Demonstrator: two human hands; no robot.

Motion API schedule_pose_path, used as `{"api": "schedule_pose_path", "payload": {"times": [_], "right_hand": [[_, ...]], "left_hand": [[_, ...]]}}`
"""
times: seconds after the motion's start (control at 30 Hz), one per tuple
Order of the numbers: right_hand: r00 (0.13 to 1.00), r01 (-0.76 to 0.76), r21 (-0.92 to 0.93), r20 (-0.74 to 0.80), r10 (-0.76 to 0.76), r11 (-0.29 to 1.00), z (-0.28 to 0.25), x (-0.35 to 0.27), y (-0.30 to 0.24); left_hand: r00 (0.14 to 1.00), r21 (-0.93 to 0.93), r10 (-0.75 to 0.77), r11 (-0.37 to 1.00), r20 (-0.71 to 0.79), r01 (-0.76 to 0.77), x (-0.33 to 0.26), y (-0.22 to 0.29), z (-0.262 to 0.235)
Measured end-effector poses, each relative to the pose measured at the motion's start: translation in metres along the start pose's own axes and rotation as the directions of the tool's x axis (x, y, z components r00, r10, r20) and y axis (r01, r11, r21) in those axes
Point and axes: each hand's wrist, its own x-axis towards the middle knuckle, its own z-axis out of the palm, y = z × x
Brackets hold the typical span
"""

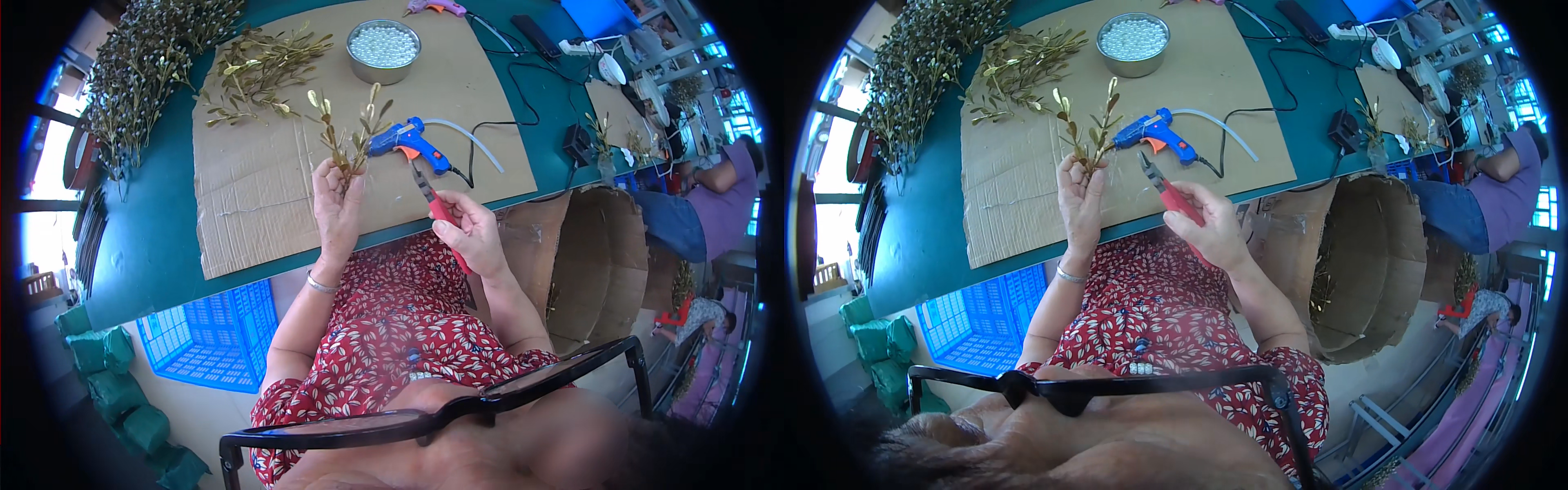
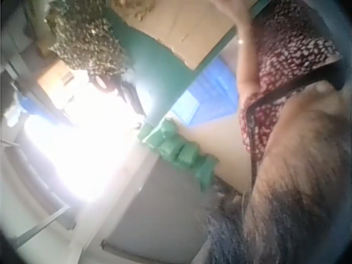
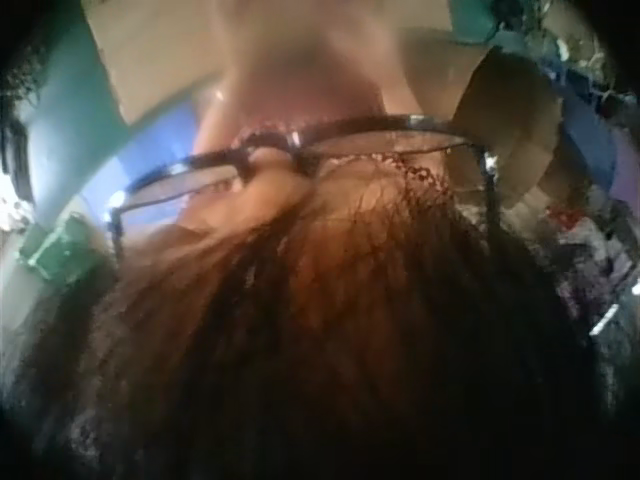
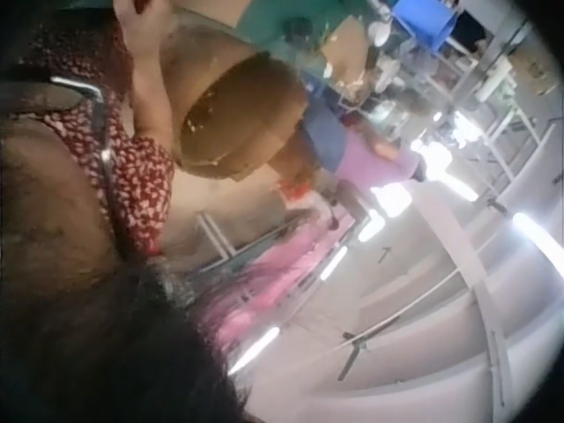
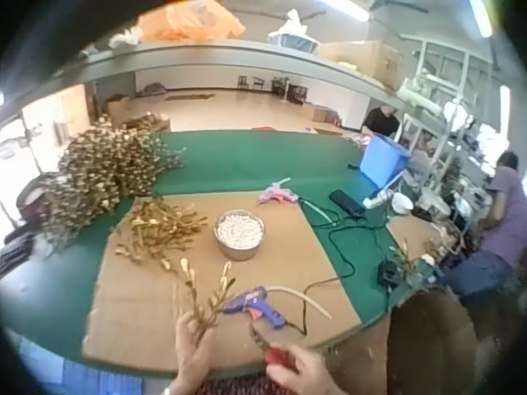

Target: The person trims artificial plant stems using pliers, applies hot glue using a glue gun, and attaches faux pearls onto the stems by hand.

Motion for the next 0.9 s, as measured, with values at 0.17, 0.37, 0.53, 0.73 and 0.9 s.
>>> {"api": "schedule_pose_path", "payload": {"times": [0.17,0.37,0.53,0.73,0.9], "right_hand": [[0.998,0.048,-0.079,-0.026,-0.050,0.996,0.006,0.007,-0.006],[0.994,0.104,-0.132,-0.024,-0.109,0.986,0.009,0.008,-0.009],[0.994,0.100,-0.109,-0.040,-0.105,0.989,0.010,0.005,-0.013],[0.998,0.054,-0.069,-0.023,-0.056,0.996,0.008,0.004,-0.011],[0.999,0.048,-0.003,-0.007,-0.048,0.999,0.008,0.004,-0.008]], "left_hand": [[0.986,0.049,0.135,0.990,-0.098,-0.130,-0.006,-0.018,-0.006],[0.952,0.136,0.278,0.956,-0.130,-0.261,-0.012,-0.023,-0.007],[0.943,0.157,0.293,0.950,-0.156,-0.269,-0.012,-0.022,-0.006],[0.910,0.210,0.378,0.916,-0.172,-0.341,-0.015,-0.035,-0.011],[0.894,0.225,0.415,0.900,-0.169,-0.375,-0.016,-0.035,-0.009]]}}
